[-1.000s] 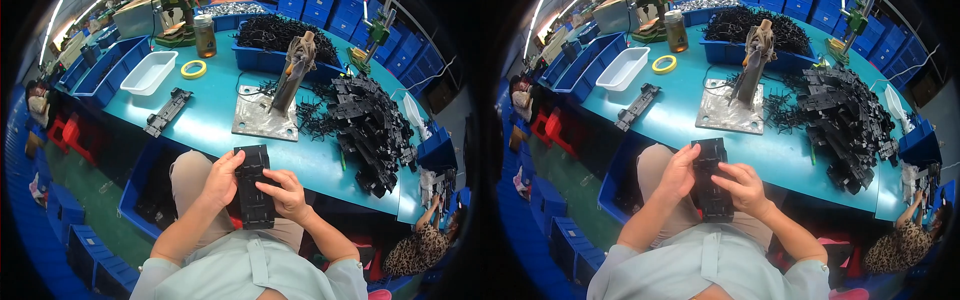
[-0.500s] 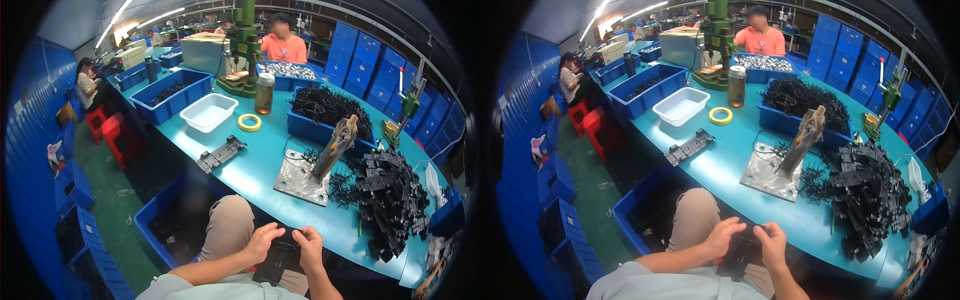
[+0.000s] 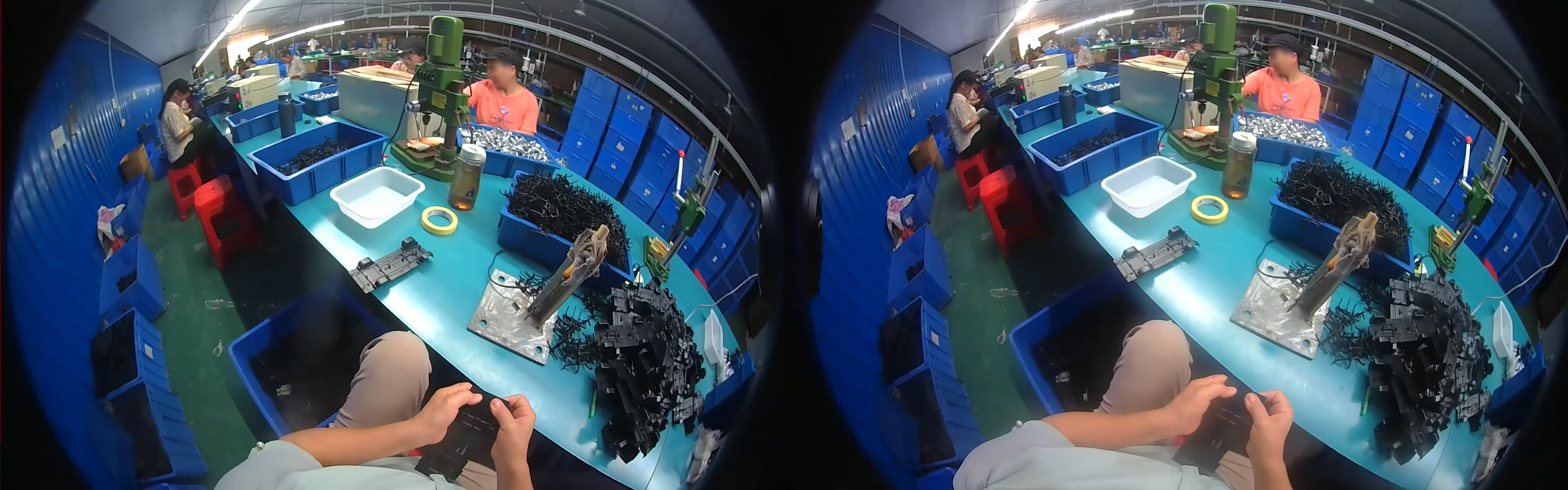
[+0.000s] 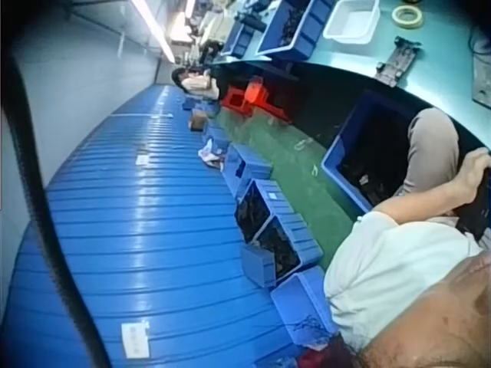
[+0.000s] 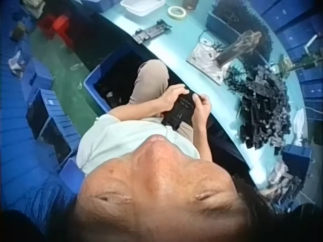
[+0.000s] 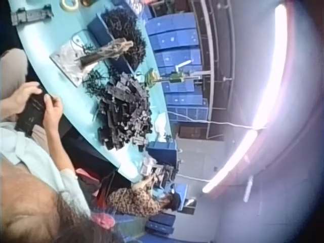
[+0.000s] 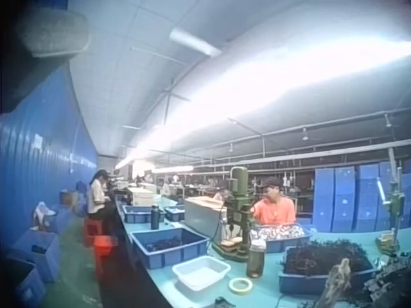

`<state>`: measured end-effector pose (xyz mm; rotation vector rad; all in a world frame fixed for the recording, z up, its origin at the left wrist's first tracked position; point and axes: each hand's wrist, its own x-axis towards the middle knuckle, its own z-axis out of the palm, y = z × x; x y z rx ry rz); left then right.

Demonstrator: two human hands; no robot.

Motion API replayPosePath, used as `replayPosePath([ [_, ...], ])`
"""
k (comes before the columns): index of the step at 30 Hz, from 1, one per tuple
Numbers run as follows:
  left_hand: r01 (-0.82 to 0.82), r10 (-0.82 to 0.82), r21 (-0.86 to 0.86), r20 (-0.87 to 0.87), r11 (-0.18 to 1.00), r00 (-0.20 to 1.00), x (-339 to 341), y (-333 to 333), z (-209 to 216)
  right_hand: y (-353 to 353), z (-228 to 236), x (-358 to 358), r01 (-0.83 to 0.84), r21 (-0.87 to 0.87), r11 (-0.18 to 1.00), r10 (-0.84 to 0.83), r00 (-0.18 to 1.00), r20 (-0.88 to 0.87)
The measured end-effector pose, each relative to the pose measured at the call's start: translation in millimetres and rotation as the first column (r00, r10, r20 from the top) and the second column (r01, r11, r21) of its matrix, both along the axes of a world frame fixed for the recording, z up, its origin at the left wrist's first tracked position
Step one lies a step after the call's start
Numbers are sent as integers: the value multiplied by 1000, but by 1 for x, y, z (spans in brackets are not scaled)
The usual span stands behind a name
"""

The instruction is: Assembling the chassis and components of plastic toy cars on a production line.

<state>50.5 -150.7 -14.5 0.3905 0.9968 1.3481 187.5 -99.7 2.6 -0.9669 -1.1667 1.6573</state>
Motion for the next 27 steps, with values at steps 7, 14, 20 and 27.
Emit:
replayPosePath([
  [7, -49, 44, -66, -74, 997, 996, 1, -5, 8, -6, -7, 0, 19, 32, 999, -17, 997, -78],
  [14, -29, 27, -11, -146, 1000, 989, -3, -9, 18, -8, -3, -7, 27, 20, 999, -25, 996, -88],
  [20, -195, 195, 10, -4, 981, 981, 10, -17, 24, -8, -9, 4, -57, -66, 996, 44, 982, -182],
  [27, -70, 71, 180, -1, 981, 997, 15, -23, 22, -19, 2, 10, 50, 94, 994, -48, 999, -23],
])
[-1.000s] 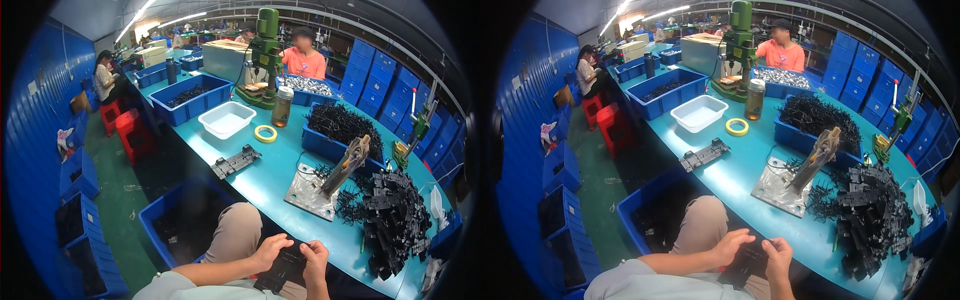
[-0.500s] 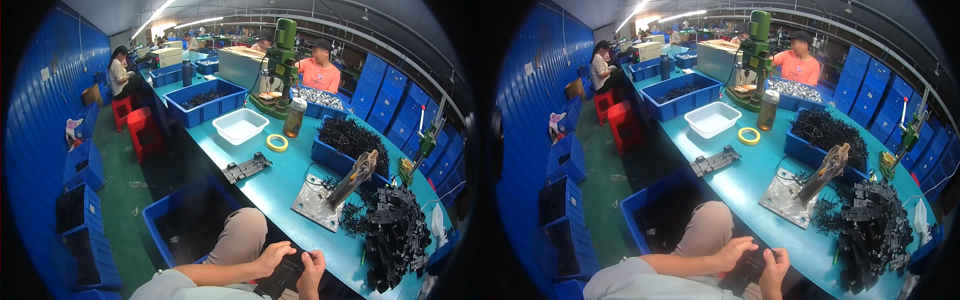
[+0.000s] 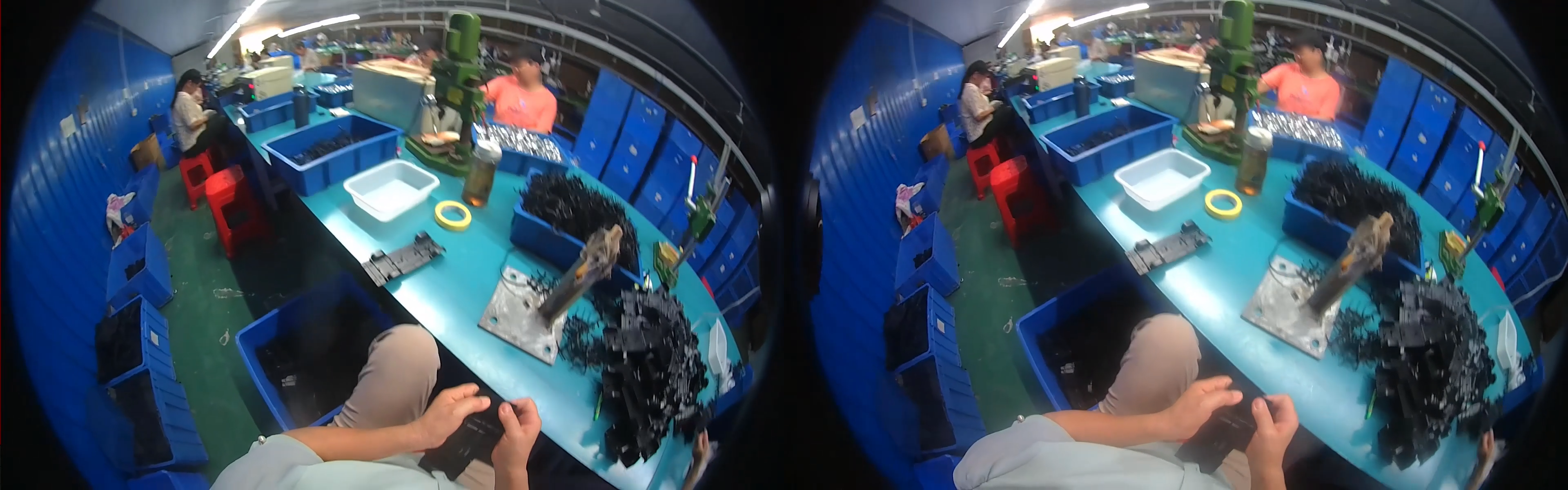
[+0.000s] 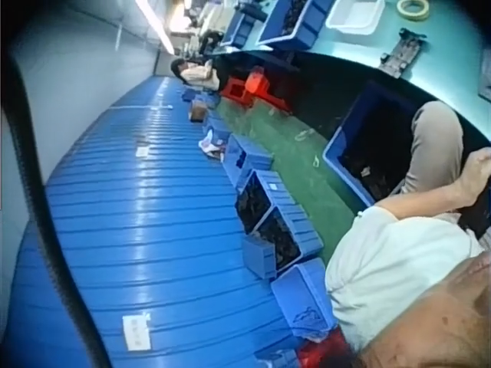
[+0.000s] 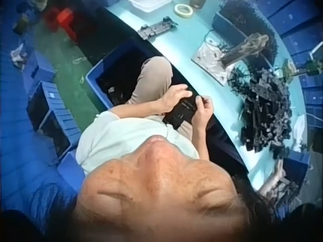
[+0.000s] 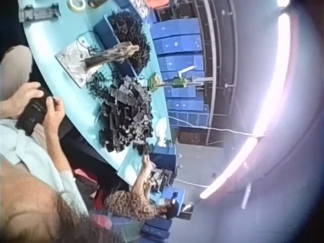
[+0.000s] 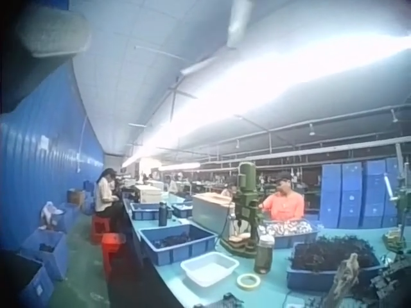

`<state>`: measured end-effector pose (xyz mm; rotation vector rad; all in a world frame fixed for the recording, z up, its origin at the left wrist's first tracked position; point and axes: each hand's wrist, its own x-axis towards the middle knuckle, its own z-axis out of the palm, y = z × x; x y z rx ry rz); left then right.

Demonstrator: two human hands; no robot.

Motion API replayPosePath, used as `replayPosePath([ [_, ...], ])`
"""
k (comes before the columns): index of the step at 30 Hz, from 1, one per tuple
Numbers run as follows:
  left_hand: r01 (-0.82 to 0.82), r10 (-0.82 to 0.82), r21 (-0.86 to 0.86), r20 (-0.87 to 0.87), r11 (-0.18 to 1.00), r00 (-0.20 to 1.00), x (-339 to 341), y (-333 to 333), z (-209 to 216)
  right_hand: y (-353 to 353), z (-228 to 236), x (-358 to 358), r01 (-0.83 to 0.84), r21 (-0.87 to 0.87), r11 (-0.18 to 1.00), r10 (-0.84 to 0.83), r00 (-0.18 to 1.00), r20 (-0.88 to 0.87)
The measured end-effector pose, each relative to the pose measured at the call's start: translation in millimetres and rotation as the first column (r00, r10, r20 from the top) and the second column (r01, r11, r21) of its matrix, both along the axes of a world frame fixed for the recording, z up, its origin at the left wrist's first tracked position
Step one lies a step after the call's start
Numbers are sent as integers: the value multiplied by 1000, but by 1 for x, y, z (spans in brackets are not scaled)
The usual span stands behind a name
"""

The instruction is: Assembling the chassis and components of plastic toy cars on a production line.

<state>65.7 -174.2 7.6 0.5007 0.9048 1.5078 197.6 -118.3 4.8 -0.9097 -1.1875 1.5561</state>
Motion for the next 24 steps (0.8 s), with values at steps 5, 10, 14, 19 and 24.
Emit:
replayPosePath([
  [5, 30, -30, -2, 3, 1000, 1000, -16, 0, 2, 2, 5, -9, -57, 21, 998, 56, 998, 38],
  [10, -43, 43, 5, -103, 999, 994, -16, 1, 5, 6, 3, -2, -172, -77, 982, 168, 984, -54],
  [14, 30, -30, 5, -65, 1000, 997, -14, 1, -3, 6, 0, 9, -188, -111, 976, 177, 979, -98],
  [19, 35, -29, 35, -174, 999, 984, -9, -2, -5, 4, -1, 11, -184, -125, 975, 169, 978, -122],
  [24, 46, -39, 29, -203, 999, 978, -8, -5, -7, 1, 1, 7, -150, -179, 972, 144, 988, -50],
])
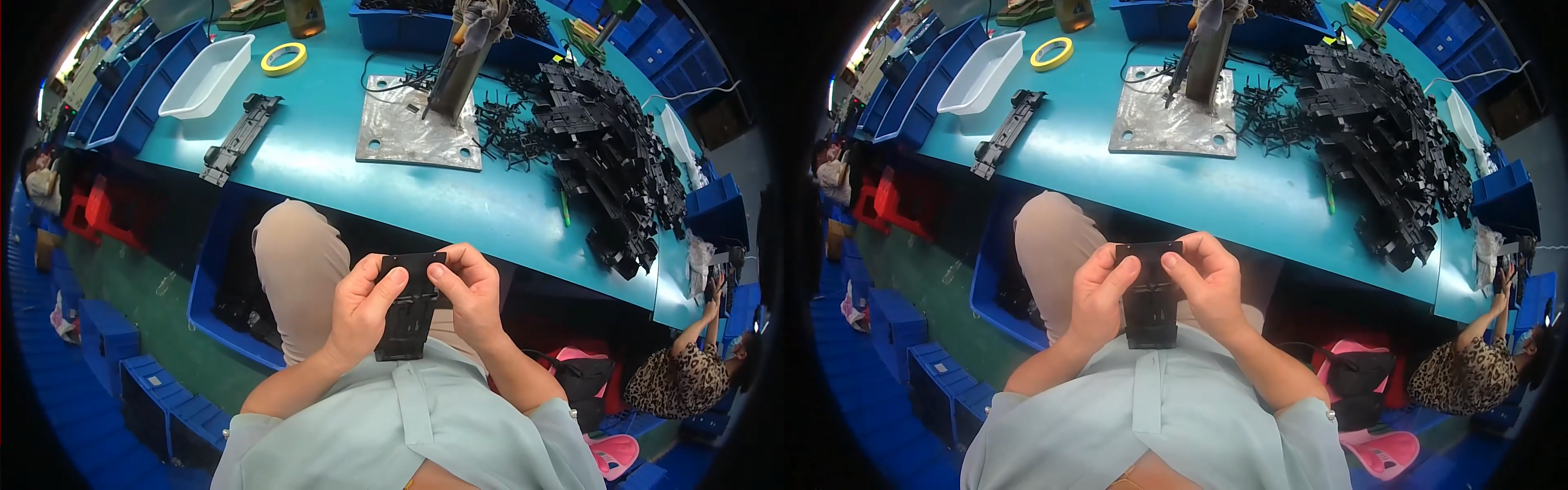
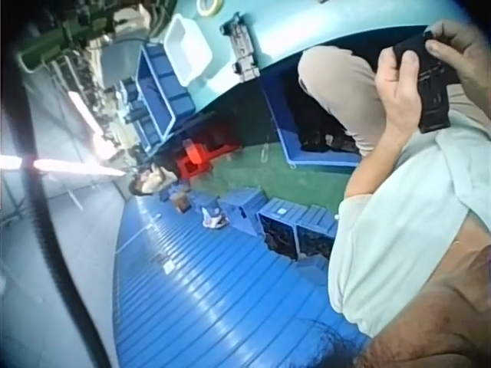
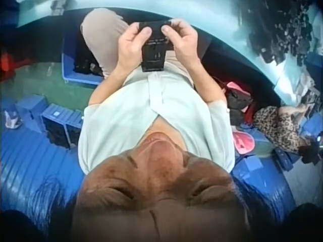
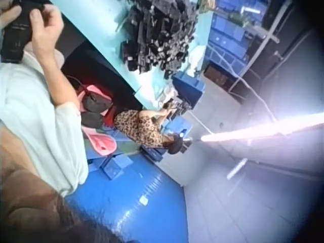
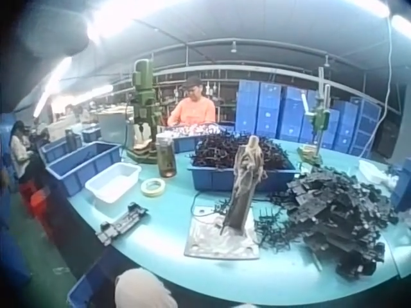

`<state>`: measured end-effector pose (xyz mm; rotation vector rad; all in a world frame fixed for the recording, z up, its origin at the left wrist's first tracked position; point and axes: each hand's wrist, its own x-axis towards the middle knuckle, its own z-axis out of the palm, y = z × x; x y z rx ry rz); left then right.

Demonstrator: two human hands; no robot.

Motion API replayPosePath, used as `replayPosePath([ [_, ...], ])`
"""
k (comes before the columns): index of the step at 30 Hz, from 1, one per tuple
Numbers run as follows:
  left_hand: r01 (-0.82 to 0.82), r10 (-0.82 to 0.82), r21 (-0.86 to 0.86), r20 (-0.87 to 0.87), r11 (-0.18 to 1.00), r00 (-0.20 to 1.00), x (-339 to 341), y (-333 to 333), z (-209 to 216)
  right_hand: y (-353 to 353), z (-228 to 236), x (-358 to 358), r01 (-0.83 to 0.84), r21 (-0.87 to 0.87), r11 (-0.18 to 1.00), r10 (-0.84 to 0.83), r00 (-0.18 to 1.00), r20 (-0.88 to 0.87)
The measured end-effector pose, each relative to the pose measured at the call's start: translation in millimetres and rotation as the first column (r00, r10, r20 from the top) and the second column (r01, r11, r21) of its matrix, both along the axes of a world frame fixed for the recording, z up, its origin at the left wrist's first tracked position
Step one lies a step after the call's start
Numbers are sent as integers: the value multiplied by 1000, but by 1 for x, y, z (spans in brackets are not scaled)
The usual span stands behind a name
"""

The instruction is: Assembling the chassis and components of plastic toy cars on a production line.

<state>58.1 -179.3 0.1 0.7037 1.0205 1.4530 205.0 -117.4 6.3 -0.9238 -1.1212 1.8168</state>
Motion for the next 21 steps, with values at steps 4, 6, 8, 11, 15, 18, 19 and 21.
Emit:
replayPosePath([
  [4, 18, -17, -31, 10, 999, 1000, 1, 0, -7, -1, -6, 0, 17, -5, 1000, -17, 1000, 23],
  [6, 19, -18, -44, 12, 999, 1000, 2, -1, -8, -2, -6, -1, 43, -7, 999, -43, 999, 26],
  [8, 19, -18, -55, 15, 998, 1000, 3, -2, -8, -3, -9, 0, 47, 8, 999, -47, 998, 36],
  [11, 12, -10, -57, 25, 998, 1000, 5, -3, -8, -3, -10, 2, 43, 23, 999, -44, 998, 40],
  [15, -32, 33, -28, 41, 999, 999, 7, -4, -8, -5, -3, -2, 51, -33, 998, -51, 998, 22],
  [18, -68, 68, -24, 3, 997, 998, 10, -8, -4, -6, 0, 2, 23, -21, 1000, -23, 999, 26],
  [19, -85, 84, -20, -39, 996, 996, 12, -10, -3, -6, -1, 3, 22, -22, 1000, -21, 999, 27],
  [21, -82, 82, -18, -46, 996, 996, 13, -11, 0, -5, -2, 4, 12, -24, 1000, -11, 1000, 20],
])
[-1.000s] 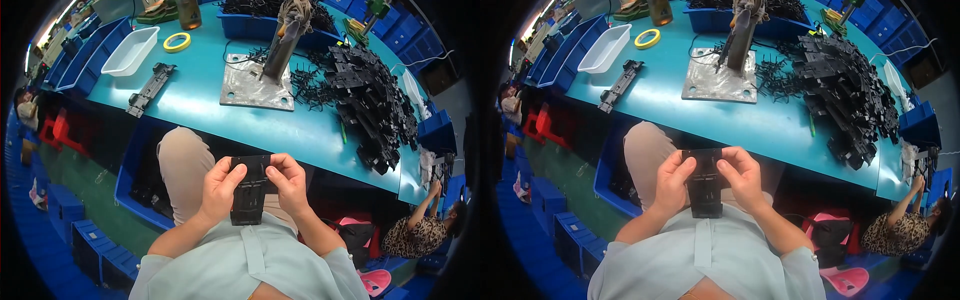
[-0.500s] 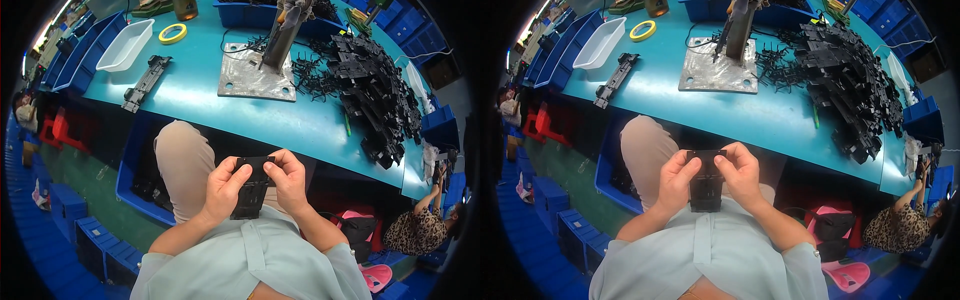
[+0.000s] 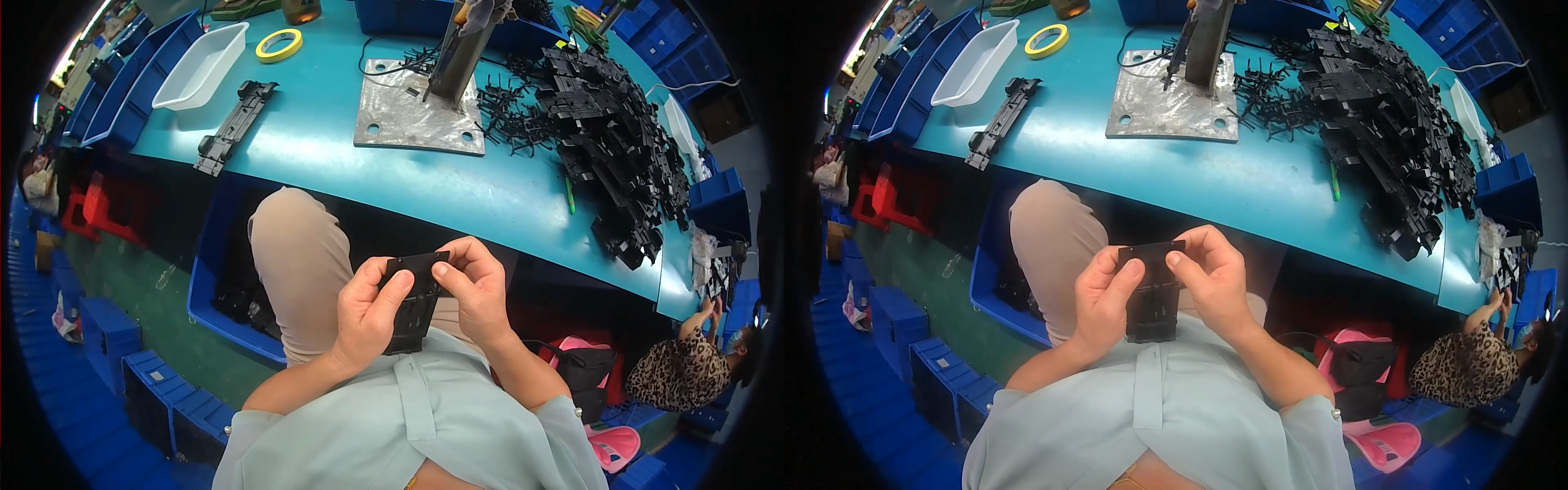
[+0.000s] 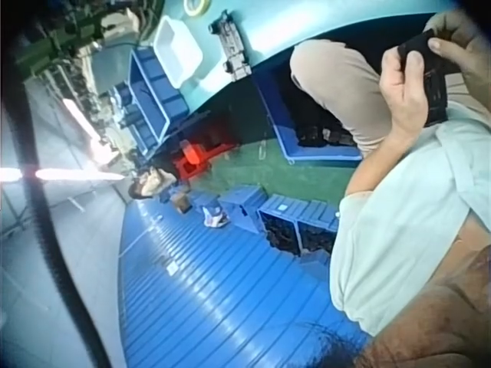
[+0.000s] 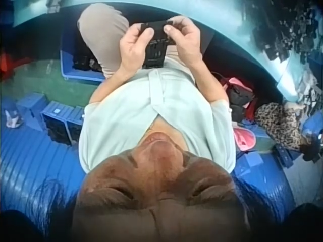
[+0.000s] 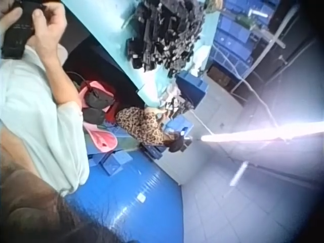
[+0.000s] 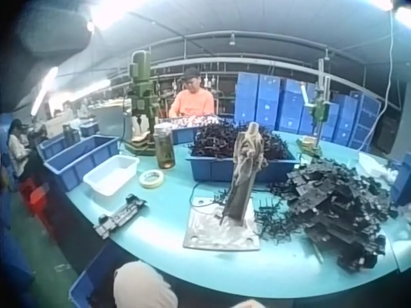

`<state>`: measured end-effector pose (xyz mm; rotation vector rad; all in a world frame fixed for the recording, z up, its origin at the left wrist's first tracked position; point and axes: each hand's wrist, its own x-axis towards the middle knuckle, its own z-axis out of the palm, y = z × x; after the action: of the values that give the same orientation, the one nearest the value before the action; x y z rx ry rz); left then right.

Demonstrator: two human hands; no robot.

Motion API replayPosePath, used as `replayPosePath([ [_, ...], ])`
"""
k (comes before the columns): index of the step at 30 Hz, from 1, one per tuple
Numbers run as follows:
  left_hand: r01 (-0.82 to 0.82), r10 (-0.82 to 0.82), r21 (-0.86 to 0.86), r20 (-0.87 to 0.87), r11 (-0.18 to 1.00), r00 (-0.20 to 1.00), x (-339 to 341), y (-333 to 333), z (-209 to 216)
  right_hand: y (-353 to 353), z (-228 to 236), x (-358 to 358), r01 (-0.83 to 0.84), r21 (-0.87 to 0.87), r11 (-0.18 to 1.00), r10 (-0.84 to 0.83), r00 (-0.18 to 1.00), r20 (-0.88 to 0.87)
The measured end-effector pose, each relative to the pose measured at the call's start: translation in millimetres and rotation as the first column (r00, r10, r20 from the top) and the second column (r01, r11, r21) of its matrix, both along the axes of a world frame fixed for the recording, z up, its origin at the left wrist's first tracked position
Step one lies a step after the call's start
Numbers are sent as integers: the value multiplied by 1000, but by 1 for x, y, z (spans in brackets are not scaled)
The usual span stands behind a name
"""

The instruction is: Assembling the chassis and components of plastic toy cars on a production line.

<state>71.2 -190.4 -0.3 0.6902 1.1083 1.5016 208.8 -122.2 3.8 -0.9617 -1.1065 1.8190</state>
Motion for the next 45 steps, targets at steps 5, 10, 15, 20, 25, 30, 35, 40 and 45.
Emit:
replayPosePath([
  [5, -3, 3, 12, 3, 1000, 1000, 1, -1, 0, 1, -2, -3, 9, 1, 1000, -9, 1000, 14],
  [10, -36, 36, 24, 7, 999, 999, 0, -1, 1, -3, -2, -7, 17, -5, 1000, -17, 1000, -2],
  [15, -78, 79, 26, -33, 997, 996, -6, -2, 3, -8, -9, -4, 25, 47, 999, -23, 999, -37],
  [20, -79, 80, 23, -61, 997, 995, -6, -3, 3, -9, -11, -2, 68, 329, 942, -101, 991, 83],
  [25, -77, 81, 54, -65, 996, 995, -6, -4, 1, -3, -1, -1, -96, 655, 750, -166, 931, 325],
  [30, -87, 88, 46, -6, 995, 996, -3, -5, 0, 0, -1, 0, -158, 768, 621, -242, 893, 379],
  [35, -86, 86, 40, 3, 995, 996, -3, -6, -1, 0, -10, 0, -67, 584, 809, -124, 951, 281],
  [40, -9, 5, 44, 83, 999, 997, -9, -3, -4, 0, 3, -9, -1, 129, 992, -2, 1000, 20],
  [45, 83, -84, 13, 247, 996, 966, -19, -2, -8, -1, -2, -5, -99, 66, 993, 101, 994, -29],
])
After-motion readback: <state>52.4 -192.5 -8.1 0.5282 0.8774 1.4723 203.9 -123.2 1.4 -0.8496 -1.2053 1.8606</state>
